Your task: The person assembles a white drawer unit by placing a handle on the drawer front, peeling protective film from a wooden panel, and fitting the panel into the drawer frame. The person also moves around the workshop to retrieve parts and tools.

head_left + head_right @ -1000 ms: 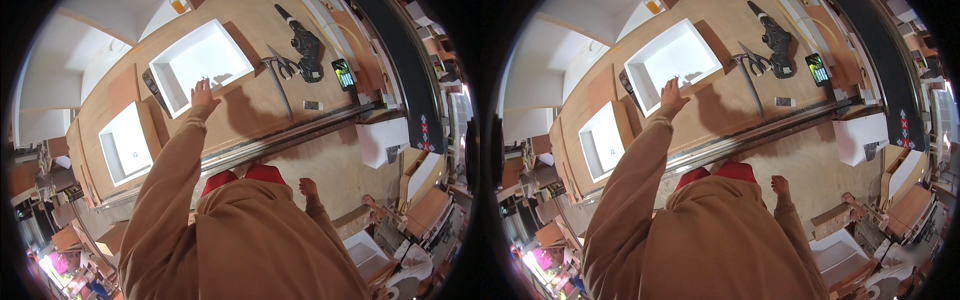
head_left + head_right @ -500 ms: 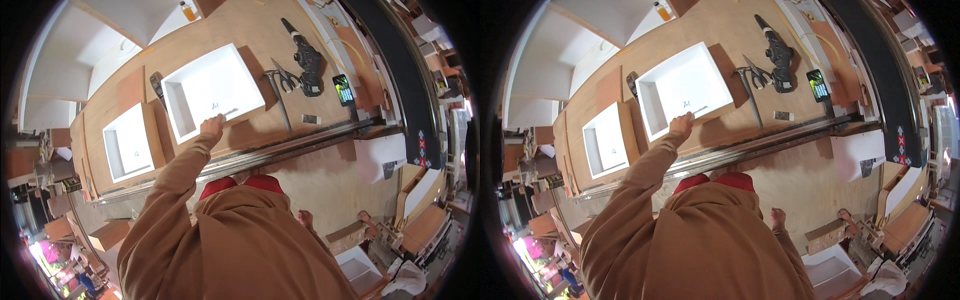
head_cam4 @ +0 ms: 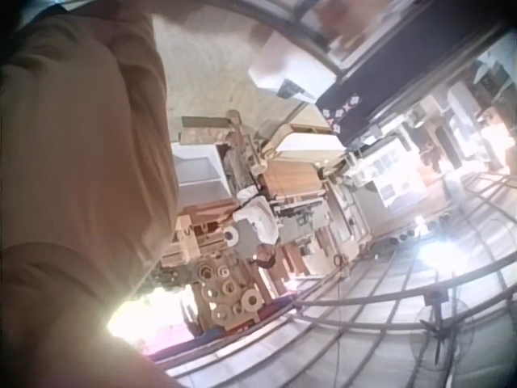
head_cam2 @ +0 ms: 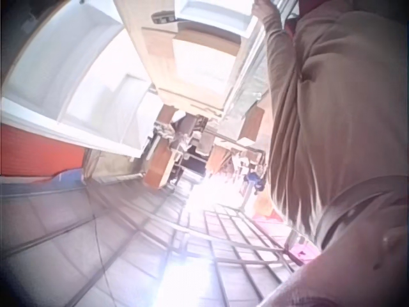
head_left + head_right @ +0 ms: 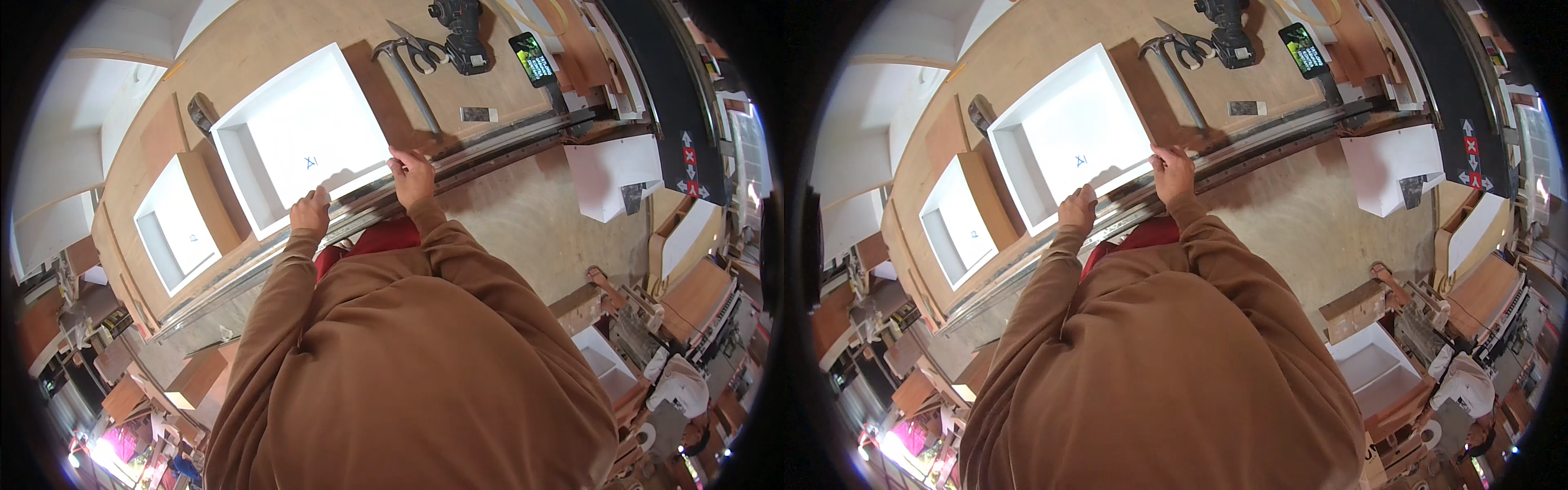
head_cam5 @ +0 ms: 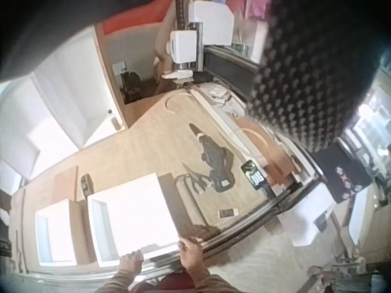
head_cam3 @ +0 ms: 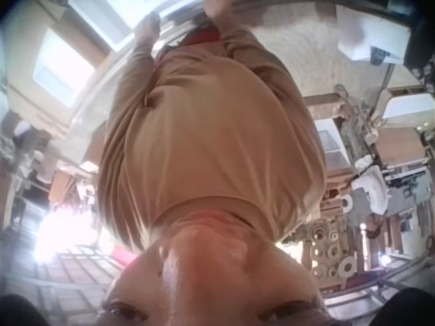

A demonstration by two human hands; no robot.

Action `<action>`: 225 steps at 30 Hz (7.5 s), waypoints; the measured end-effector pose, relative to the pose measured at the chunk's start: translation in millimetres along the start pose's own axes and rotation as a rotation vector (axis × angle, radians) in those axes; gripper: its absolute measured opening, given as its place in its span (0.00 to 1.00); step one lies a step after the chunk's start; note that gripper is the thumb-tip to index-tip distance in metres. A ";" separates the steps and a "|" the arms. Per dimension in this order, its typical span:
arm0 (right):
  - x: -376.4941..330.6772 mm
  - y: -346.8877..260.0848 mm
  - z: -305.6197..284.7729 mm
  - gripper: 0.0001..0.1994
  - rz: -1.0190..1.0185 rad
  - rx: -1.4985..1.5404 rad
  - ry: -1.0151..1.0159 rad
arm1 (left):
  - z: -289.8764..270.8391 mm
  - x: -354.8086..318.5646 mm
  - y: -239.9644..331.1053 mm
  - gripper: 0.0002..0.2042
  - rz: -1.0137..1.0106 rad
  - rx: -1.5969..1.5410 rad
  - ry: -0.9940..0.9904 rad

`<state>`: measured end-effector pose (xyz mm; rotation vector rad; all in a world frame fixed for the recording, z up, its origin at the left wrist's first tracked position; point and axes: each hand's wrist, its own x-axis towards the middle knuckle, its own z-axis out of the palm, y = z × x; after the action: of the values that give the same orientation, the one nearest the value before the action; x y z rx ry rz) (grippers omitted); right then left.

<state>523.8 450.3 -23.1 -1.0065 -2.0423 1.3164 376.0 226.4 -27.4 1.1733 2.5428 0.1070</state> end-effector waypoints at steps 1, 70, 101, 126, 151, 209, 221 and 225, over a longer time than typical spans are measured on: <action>-2.9 -2.5 0.6 0.09 0.031 -0.013 0.024 | -2.6 -0.6 0.8 0.16 0.001 -0.008 -0.032; -497.2 -213.5 152.8 0.12 0.878 -0.526 -0.466 | -50.1 -521.9 -1122.6 0.47 -1.192 -0.123 0.452; -421.7 -189.5 157.5 0.22 0.403 -0.358 -0.143 | -98.0 -472.8 -668.8 0.38 -0.869 -0.436 1.140; -332.4 -55.7 -113.5 0.27 0.704 1.227 0.146 | -33.7 55.7 140.9 0.42 -0.224 -0.451 0.144; 46.7 22.6 -57.6 0.49 0.561 1.223 -0.418 | 50.5 171.8 34.2 0.32 -0.355 -0.036 0.306; 276.9 -52.0 124.1 0.35 0.224 0.247 -0.304 | 27.0 182.0 25.7 0.35 -0.200 -0.087 0.137; 286.2 -62.6 129.9 0.32 0.158 0.153 -0.284 | 22.5 173.7 25.9 0.36 -0.176 -0.121 0.123; 164.7 -24.5 64.5 0.31 0.064 0.018 -0.401 | 26.7 176.8 22.9 0.36 -0.252 -0.149 0.117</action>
<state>370.1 541.2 -23.1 -0.8578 -2.2955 1.6768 295.0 372.2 -95.7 0.8060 2.7065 0.3050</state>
